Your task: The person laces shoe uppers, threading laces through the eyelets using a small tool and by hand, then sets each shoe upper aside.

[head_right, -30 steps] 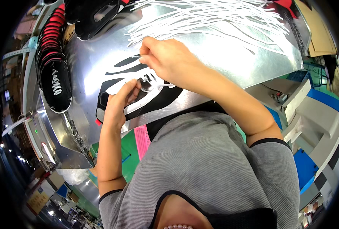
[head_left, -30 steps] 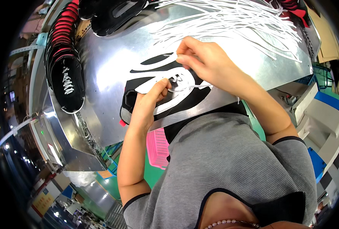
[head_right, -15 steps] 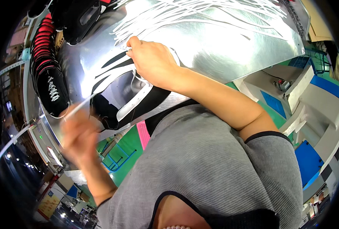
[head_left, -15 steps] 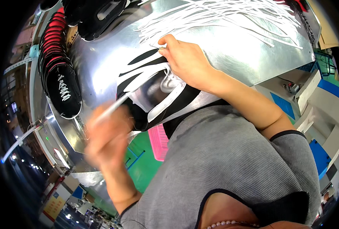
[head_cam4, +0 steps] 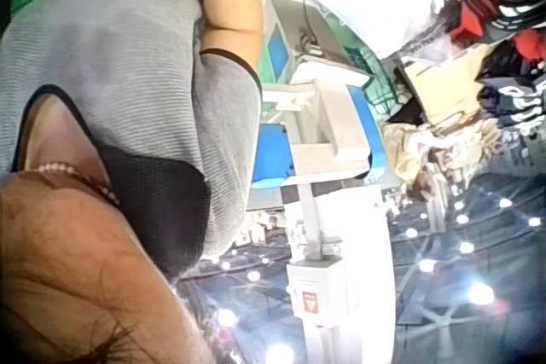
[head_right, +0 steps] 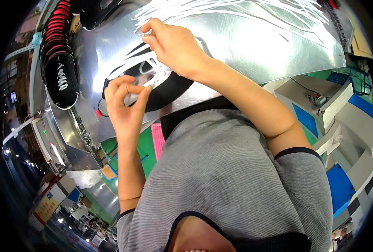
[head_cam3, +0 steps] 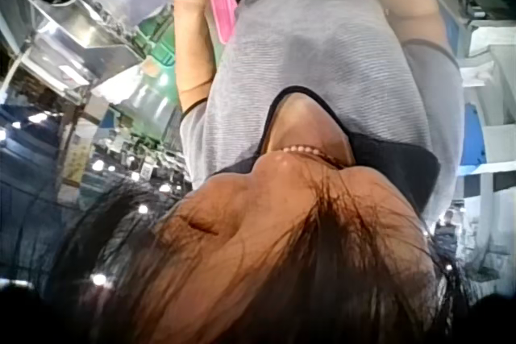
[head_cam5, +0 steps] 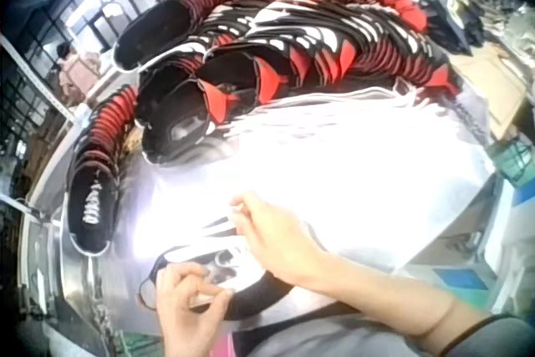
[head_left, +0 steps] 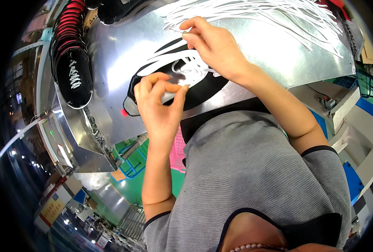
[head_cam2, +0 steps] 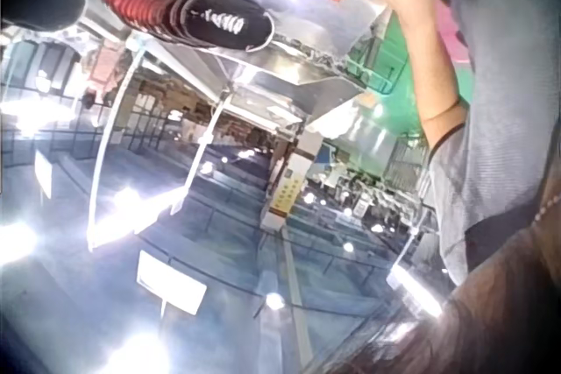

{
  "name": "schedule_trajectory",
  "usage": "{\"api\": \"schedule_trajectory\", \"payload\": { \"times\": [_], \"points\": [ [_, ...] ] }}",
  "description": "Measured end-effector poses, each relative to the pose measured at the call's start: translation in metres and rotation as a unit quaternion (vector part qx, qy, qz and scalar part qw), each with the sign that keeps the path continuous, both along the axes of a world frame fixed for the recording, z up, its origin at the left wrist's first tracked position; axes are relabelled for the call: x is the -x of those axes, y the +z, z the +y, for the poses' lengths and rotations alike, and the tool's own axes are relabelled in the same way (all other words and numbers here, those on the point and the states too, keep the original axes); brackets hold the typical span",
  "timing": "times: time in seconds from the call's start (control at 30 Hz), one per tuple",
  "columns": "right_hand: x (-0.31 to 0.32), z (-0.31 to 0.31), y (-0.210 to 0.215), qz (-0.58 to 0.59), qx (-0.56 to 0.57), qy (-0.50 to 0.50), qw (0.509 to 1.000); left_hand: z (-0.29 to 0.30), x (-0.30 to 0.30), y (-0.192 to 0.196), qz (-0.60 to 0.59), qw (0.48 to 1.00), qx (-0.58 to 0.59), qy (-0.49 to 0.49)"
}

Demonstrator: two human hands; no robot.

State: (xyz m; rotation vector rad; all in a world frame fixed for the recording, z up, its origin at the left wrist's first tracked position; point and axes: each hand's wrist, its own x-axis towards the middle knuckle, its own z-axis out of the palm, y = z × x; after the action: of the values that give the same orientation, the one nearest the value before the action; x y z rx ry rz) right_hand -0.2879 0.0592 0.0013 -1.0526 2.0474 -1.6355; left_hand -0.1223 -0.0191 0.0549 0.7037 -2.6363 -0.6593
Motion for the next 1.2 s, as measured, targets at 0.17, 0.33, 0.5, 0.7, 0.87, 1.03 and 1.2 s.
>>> {"api": "schedule_trajectory", "payload": {
  "times": [0.17,0.33,0.5,0.7,0.87,1.03,1.2],
  "points": [
    [-0.011,0.032,0.019,-0.008,0.029,0.037,0.999,-0.009,0.002,-0.011,0.000,0.988,-0.157,0.007],
    [-0.035,0.066,0.018,-0.018,-0.016,0.102,0.995,-0.006,0.006,0.002,-0.109,0.966,-0.223,0.070],
    [-0.051,0.073,0.019,-0.031,-0.023,0.134,0.990,-0.008,-0.001,-0.003,-0.087,0.971,-0.214,0.053],
    [-0.052,0.066,0.015,-0.037,-0.058,0.122,0.990,-0.008,-0.003,-0.010,-0.040,0.979,-0.197,0.025],
    [-0.048,0.062,0.018,0.020,-0.103,0.132,0.986,-0.005,-0.007,-0.010,-0.003,0.986,-0.166,0.010],
    [-0.050,0.056,0.024,0.112,-0.166,0.117,0.973,-0.008,-0.009,-0.015,0.020,0.984,-0.177,-0.017],
    [-0.057,0.035,0.011,0.202,-0.141,0.109,0.963,-0.004,-0.009,-0.023,0.062,0.988,-0.123,-0.073]
  ]
}}
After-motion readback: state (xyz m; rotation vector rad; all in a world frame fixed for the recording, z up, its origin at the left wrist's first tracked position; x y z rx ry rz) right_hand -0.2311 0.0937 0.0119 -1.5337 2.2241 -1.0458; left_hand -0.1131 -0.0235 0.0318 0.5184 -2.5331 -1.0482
